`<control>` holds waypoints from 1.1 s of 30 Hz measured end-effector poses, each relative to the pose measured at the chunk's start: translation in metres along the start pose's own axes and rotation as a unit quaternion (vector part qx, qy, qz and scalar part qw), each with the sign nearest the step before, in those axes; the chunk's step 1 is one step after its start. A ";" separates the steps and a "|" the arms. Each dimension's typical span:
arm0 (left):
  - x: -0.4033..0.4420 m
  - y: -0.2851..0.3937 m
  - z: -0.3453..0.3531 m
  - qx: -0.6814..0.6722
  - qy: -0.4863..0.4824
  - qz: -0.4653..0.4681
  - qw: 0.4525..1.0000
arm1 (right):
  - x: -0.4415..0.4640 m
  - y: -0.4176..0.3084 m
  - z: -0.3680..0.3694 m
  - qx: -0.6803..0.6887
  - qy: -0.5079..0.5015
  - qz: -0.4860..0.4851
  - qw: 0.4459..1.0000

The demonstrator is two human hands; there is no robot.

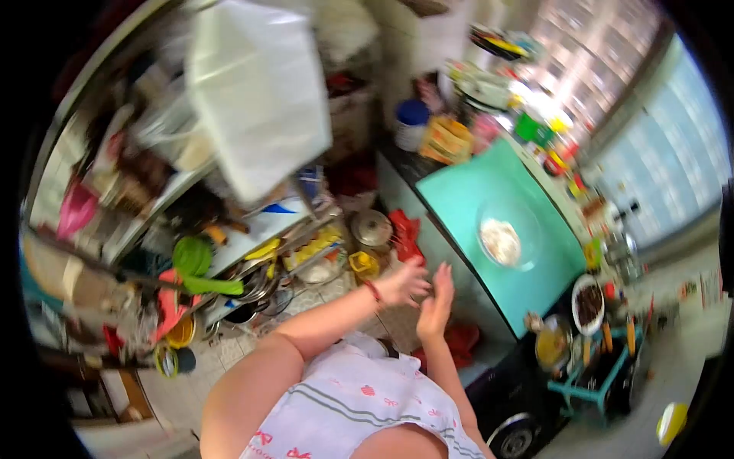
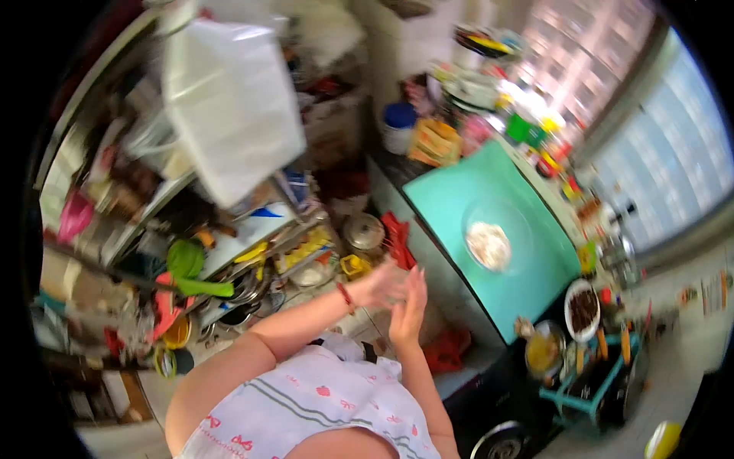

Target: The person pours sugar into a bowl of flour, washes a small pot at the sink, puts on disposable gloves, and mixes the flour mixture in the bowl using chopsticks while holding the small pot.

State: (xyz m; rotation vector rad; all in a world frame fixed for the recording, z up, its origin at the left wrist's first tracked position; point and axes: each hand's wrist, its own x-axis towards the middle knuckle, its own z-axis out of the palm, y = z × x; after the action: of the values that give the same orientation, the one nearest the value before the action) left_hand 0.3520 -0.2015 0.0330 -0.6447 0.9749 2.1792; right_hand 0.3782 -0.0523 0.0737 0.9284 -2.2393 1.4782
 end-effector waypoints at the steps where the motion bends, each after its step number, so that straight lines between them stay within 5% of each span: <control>1: -0.012 -0.009 0.030 -0.125 -0.023 0.075 0.989 | -0.031 0.019 0.029 -0.084 -0.052 0.045 0.994; 2: -0.015 -0.021 0.039 0.079 0.090 0.278 0.953 | -0.062 0.037 0.057 -0.170 -0.112 0.081 0.976; 3: -0.040 -0.014 0.053 0.396 0.205 0.510 0.736 | -0.083 0.056 0.077 -0.167 -0.196 0.155 0.954; 4: -0.078 -0.003 0.064 0.288 -0.026 0.496 0.819 | -0.085 0.053 0.086 -0.087 -0.236 0.259 0.933; 6: -0.111 -0.001 0.041 0.592 -0.036 0.630 0.502 | -0.061 0.009 0.090 0.275 -0.109 0.483 0.824; 8: -0.100 -0.037 -0.029 0.655 0.100 0.559 0.499 | -0.020 -0.049 0.075 0.462 -0.019 0.520 0.718; 10: -0.068 -0.080 -0.106 0.621 0.271 0.400 0.617 | 0.007 -0.111 0.069 0.496 0.021 0.401 0.770; 11: -0.065 -0.084 -0.125 0.376 0.238 0.400 0.801 | 0.021 -0.149 0.079 0.436 0.071 0.230 0.867; 12: -0.066 -0.086 -0.136 0.092 0.176 0.362 0.911 | 0.009 -0.141 0.095 0.318 0.048 0.102 0.941; 14: -0.109 -0.068 -0.115 -0.141 0.037 0.257 0.955 | -0.037 -0.102 0.137 0.054 0.006 -0.153 0.987; 15: -0.147 -0.052 -0.101 -0.247 -0.035 0.193 0.949 | -0.051 -0.095 0.157 -0.124 -0.202 -0.197 0.951; 16: -0.195 -0.032 -0.090 -0.138 0.017 0.153 0.978 | -0.082 -0.083 0.197 -0.084 -0.082 -0.122 0.986; 18: -0.232 -0.038 -0.122 0.052 0.017 0.289 0.956 | -0.116 -0.063 0.232 -0.171 -0.307 -0.010 0.936; 19: -0.263 -0.033 -0.134 -0.010 -0.147 0.300 0.943 | -0.111 -0.096 0.243 -0.101 -0.349 0.111 0.925; 20: -0.294 -0.035 -0.136 0.068 -0.113 0.361 0.923 | -0.109 -0.134 0.255 0.094 -0.319 0.289 0.898; 22: -0.339 -0.049 -0.146 0.215 -0.040 0.470 0.855 | -0.090 -0.227 0.273 0.331 -0.228 0.477 0.782; 23: -0.337 -0.064 -0.172 0.436 0.062 0.601 0.667 | -0.083 -0.266 0.276 0.400 -0.199 0.506 0.737; 26: -0.336 -0.118 -0.269 0.564 0.165 0.658 0.470 | -0.083 -0.297 0.304 0.535 -0.184 0.471 0.677; 28: -0.369 -0.112 -0.296 0.611 0.311 0.571 0.451 | -0.068 -0.324 0.322 0.629 -0.167 0.425 0.629; 29: -0.385 -0.109 -0.304 0.625 0.381 0.521 0.438 | -0.065 -0.346 0.322 0.591 -0.165 0.381 0.692; 30: -0.407 -0.103 -0.301 0.577 0.382 0.492 0.528 | -0.064 -0.365 0.321 0.542 -0.149 0.270 0.782; 32: -0.406 -0.111 -0.329 0.517 0.397 0.449 0.611 | -0.059 -0.393 0.327 0.406 -0.106 0.030 0.907; 33: -0.399 -0.110 -0.342 0.386 0.334 0.509 0.693 | -0.067 -0.385 0.333 0.298 -0.079 -0.076 0.948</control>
State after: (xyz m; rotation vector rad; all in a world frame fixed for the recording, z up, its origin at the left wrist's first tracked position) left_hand 0.7533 -0.5577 0.0379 -0.4895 3.0078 1.9103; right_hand 0.7150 -0.4294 0.1658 1.3959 -1.7740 2.1164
